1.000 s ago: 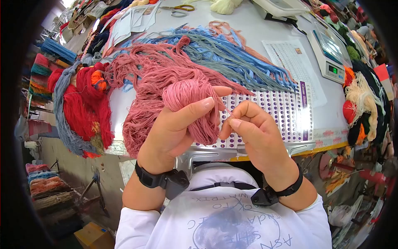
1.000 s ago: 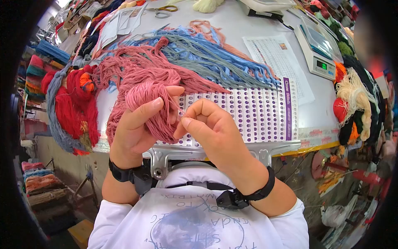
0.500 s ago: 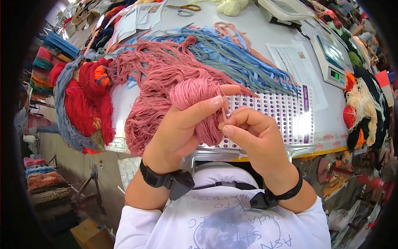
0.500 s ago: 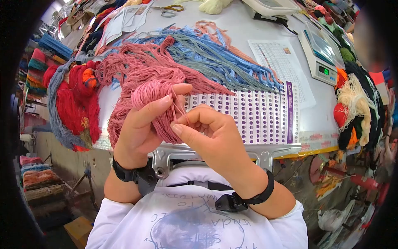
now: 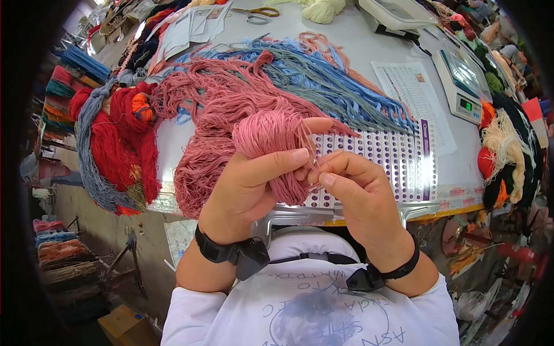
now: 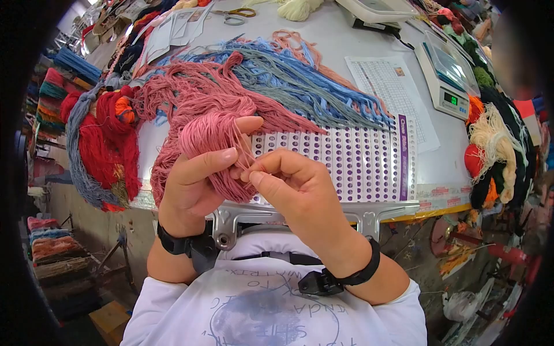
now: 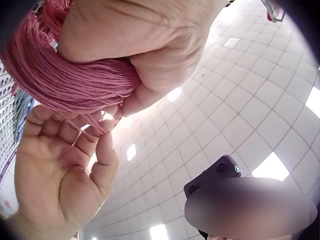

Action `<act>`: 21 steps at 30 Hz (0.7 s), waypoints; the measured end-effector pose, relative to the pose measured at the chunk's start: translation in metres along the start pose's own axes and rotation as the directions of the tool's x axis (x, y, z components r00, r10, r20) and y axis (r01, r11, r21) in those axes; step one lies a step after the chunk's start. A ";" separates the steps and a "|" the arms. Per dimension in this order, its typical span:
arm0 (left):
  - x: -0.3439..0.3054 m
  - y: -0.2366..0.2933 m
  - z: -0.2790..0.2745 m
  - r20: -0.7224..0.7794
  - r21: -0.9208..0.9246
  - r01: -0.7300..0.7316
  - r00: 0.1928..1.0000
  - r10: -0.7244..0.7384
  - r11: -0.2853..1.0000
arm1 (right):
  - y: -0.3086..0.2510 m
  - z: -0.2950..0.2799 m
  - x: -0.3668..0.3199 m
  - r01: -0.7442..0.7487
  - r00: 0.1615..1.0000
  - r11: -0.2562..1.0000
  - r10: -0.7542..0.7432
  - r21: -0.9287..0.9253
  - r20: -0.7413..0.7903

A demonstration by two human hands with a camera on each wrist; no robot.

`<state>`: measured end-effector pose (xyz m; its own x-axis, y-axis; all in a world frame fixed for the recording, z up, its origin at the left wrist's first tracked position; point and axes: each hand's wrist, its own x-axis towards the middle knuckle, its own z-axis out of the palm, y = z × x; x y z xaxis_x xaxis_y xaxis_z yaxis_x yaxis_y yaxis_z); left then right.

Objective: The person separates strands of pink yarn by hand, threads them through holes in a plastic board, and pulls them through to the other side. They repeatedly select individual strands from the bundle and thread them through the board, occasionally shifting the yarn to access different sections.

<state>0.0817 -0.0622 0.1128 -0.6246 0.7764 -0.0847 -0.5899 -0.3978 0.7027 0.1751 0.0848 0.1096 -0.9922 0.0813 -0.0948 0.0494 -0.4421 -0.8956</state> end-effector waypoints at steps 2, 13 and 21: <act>0.002 -0.002 -0.007 0.071 0.002 -0.017 0.997 0.016 1.000 | -0.001 -0.003 0.002 -0.015 1.000 1.000 0.015 -0.009 -0.002; 0.003 -0.008 0.002 0.046 -0.032 0.148 0.988 -0.147 0.988 | -0.011 0.000 0.013 -0.145 0.989 0.948 0.132 -0.282 -0.066; 0.002 -0.004 -0.001 0.113 -0.129 0.160 0.983 -0.146 0.979 | 0.000 0.000 0.013 -0.070 0.994 0.950 0.041 -0.304 -0.100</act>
<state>0.0822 -0.0596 0.1086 -0.4699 0.8763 -0.1063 -0.7434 -0.3279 0.5829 0.1621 0.0858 0.1079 -0.9729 0.1514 -0.1746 0.1512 -0.1542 -0.9764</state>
